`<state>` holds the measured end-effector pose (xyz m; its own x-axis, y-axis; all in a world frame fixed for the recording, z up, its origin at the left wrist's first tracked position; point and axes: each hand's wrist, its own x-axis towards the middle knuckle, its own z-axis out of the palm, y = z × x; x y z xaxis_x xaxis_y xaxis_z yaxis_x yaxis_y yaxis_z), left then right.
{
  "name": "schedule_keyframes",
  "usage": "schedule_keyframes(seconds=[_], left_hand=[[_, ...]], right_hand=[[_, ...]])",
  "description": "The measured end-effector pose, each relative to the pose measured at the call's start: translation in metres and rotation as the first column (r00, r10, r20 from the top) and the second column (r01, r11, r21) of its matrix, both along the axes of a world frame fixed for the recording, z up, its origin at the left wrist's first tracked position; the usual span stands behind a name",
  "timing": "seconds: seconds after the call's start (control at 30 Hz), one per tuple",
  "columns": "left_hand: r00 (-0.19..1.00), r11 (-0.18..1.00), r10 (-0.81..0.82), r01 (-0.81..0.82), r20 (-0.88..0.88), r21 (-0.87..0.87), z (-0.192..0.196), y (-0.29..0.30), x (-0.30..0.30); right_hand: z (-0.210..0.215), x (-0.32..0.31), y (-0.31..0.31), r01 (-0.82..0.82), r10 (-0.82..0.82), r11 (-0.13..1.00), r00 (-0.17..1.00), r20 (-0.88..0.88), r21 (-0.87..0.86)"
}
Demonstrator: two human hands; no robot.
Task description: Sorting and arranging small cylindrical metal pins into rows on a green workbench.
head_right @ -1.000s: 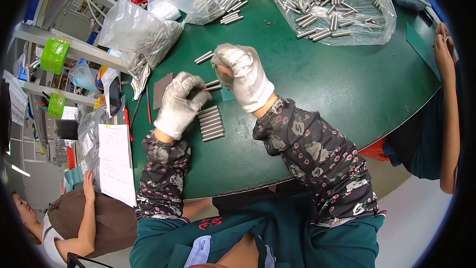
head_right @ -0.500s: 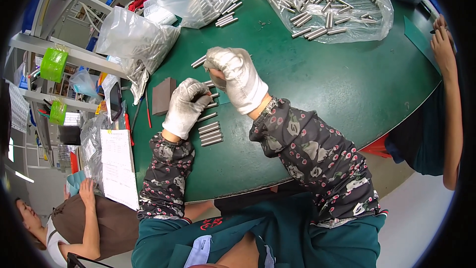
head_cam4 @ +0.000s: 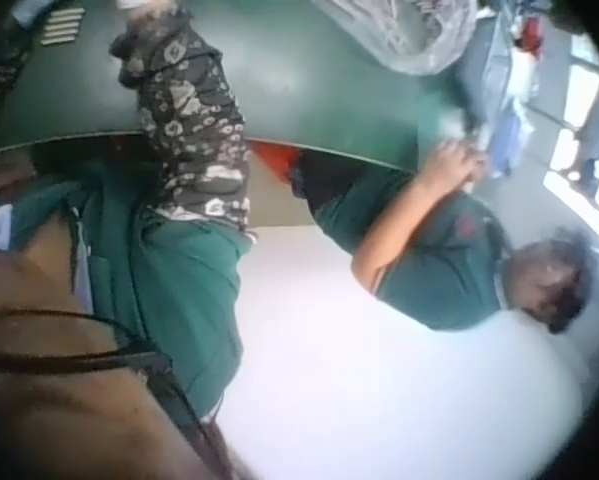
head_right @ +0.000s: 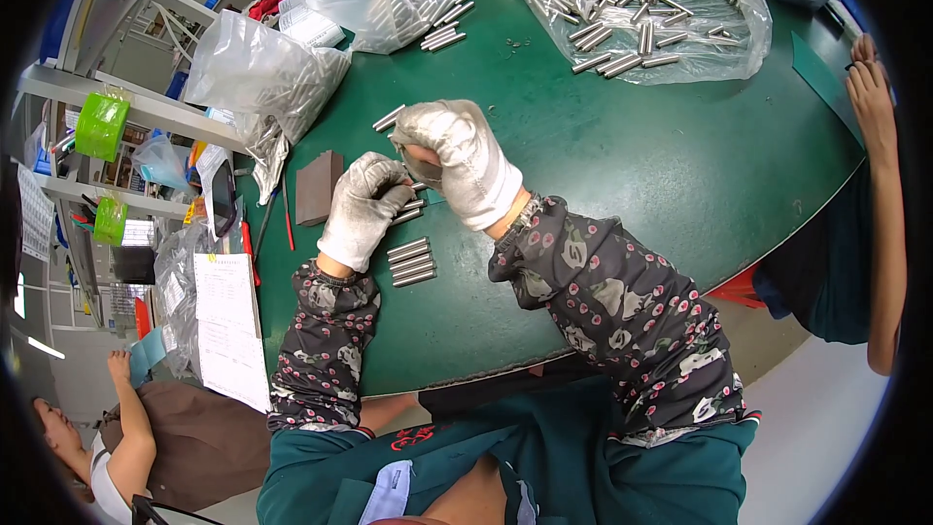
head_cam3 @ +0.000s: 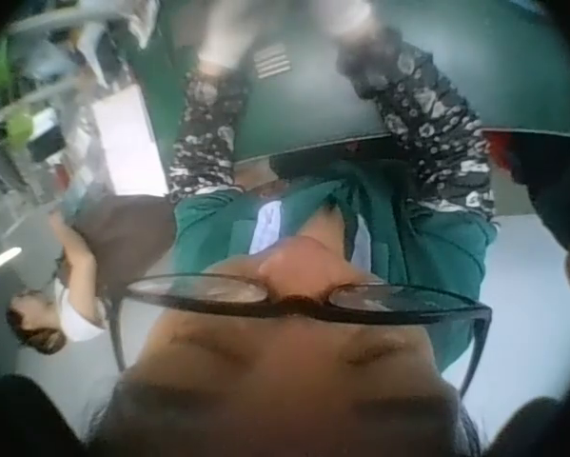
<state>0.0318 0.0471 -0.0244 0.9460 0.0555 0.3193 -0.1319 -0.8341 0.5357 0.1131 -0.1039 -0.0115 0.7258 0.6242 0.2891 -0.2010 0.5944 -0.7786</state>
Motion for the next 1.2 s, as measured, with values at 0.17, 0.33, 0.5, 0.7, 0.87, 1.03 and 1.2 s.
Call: schedule_keyframes(seconds=[0.17,0.33,0.5,0.7,0.87,1.03,1.2], left_hand=[[1.000,1.000,-0.006,0.006,-0.003,-0.003,-0.001,0.000,0.001],[1.000,0.999,-0.001,0.001,-0.011,-0.035,-0.001,0.000,0.000],[1.000,0.999,-0.022,0.022,-0.005,-0.031,-0.003,0.002,0.002],[0.999,0.999,-0.037,0.036,-0.022,-0.028,-0.002,0.002,0.004],[0.997,0.997,-0.071,0.070,-0.012,-0.039,-0.004,0.005,0.003],[0.997,0.997,-0.072,0.072,0.006,-0.004,-0.002,0.004,-0.001],[0.998,0.999,-0.051,0.050,0.026,0.014,-0.002,0.000,0.002]], right_hand=[[-0.006,0.002,0.000,-0.002,0.002,1.000,1.000,-0.025,0.016],[-0.001,-0.001,0.001,0.033,-0.032,0.999,0.998,-0.050,0.018],[-0.001,-0.002,0.003,0.029,-0.029,1.000,0.999,0.014,0.006],[0.004,-0.003,0.009,0.079,-0.061,0.990,0.987,0.149,-0.115],[0.000,0.002,0.003,0.045,-0.045,0.999,0.998,-0.033,-0.020],[0.003,0.004,0.000,0.103,-0.104,0.995,0.988,-0.118,-0.011],[-0.001,0.003,-0.001,0.044,-0.039,0.998,0.991,-0.127,0.039]])
